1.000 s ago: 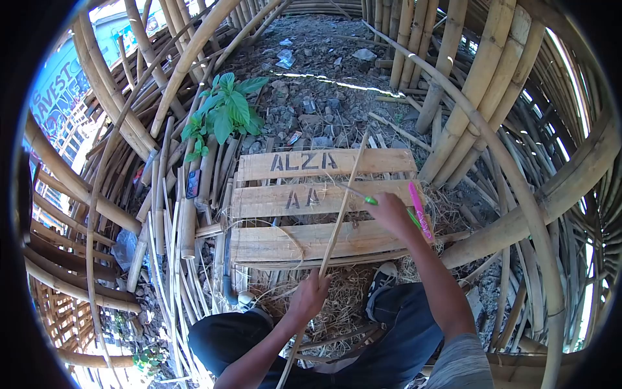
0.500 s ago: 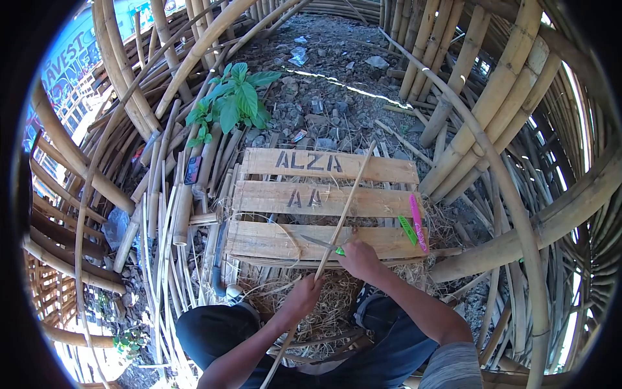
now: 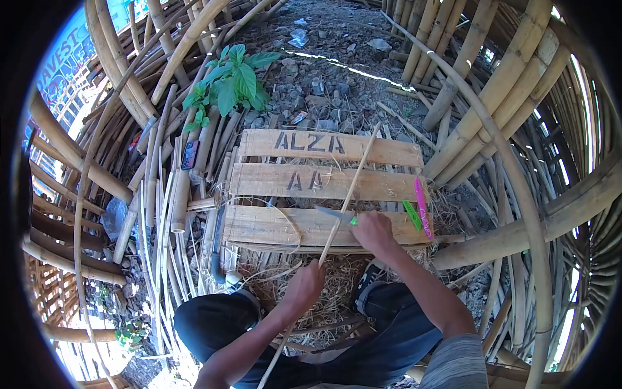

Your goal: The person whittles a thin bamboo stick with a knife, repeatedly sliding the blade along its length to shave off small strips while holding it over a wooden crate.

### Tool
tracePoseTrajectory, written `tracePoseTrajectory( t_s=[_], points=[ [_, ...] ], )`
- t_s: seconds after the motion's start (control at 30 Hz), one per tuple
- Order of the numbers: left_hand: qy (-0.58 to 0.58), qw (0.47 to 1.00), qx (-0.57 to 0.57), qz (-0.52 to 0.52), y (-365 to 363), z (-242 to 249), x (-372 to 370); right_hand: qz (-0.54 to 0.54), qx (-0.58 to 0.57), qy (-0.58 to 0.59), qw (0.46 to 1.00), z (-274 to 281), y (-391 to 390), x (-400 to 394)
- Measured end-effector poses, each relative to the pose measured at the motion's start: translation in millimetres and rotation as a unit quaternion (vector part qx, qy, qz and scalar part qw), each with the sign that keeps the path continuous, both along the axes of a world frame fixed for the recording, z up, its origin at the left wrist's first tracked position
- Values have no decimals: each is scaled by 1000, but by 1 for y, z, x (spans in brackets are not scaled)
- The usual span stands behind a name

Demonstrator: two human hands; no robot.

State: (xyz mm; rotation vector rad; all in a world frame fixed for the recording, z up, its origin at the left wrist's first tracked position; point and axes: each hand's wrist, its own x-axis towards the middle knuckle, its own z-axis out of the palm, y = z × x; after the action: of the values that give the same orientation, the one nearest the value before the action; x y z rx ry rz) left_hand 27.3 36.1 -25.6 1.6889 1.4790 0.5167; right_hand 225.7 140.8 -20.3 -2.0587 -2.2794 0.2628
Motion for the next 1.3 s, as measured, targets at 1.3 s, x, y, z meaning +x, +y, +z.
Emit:
tracePoseTrajectory(
  t_s=[1.3],
  points=[
    [-53,996,15,-67,-26,25,-15,-102,10,7,995,26,4,36]
  ],
)
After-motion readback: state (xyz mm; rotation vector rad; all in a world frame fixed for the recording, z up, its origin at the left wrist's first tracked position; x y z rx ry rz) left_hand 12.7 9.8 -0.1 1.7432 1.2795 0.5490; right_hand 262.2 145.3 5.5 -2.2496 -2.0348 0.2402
